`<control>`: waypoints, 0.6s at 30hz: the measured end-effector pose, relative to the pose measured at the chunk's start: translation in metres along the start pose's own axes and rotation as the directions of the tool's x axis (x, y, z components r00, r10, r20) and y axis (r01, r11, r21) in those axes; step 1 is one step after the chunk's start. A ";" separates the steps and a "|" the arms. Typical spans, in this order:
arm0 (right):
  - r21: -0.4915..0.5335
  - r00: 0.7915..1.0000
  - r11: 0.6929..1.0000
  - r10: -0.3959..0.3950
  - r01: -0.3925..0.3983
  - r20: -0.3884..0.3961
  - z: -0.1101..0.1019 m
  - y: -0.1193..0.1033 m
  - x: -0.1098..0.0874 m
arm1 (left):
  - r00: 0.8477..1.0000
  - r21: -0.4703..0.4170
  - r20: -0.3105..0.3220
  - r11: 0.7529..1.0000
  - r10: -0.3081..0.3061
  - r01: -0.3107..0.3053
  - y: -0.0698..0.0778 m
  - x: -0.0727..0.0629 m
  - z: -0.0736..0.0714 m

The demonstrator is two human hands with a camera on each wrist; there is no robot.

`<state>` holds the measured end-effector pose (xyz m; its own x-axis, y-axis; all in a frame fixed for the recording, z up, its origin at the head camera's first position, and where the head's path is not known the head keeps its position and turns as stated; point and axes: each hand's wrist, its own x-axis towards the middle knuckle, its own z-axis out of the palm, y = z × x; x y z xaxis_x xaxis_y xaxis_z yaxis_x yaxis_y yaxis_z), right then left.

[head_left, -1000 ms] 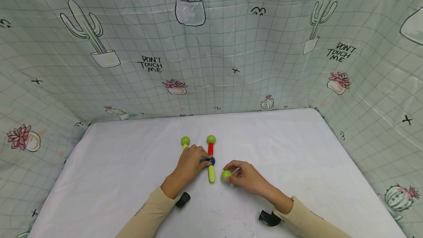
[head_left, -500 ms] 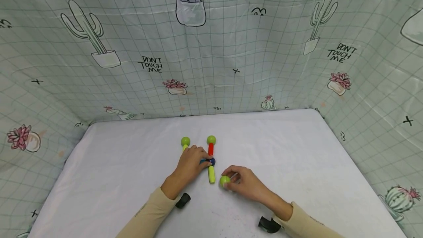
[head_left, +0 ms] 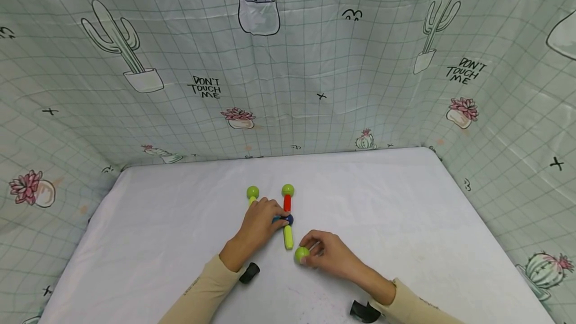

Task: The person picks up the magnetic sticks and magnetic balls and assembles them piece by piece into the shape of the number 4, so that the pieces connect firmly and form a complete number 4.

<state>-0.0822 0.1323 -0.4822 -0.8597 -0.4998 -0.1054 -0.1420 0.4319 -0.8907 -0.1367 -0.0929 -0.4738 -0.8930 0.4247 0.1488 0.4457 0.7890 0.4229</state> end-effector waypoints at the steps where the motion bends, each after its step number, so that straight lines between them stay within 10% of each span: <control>1: 0.001 1.000 1.000 -0.001 0.001 0.004 0.001 0.000 0.000 | 1.000 0.001 -0.002 1.000 0.002 -0.002 0.000 0.000 0.000; 18: -0.009 0.999 1.000 -0.022 0.021 -0.025 0.017 -0.004 0.007 | 1.000 -0.006 -0.010 1.000 0.007 -0.007 -0.001 0.000 0.000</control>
<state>-0.0790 0.1145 -0.4874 -0.8685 -0.4901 -0.0749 -0.1647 0.4276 -0.8888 -0.1372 -0.0937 -0.4743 -0.8907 0.4252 0.1609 0.4511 0.7833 0.4277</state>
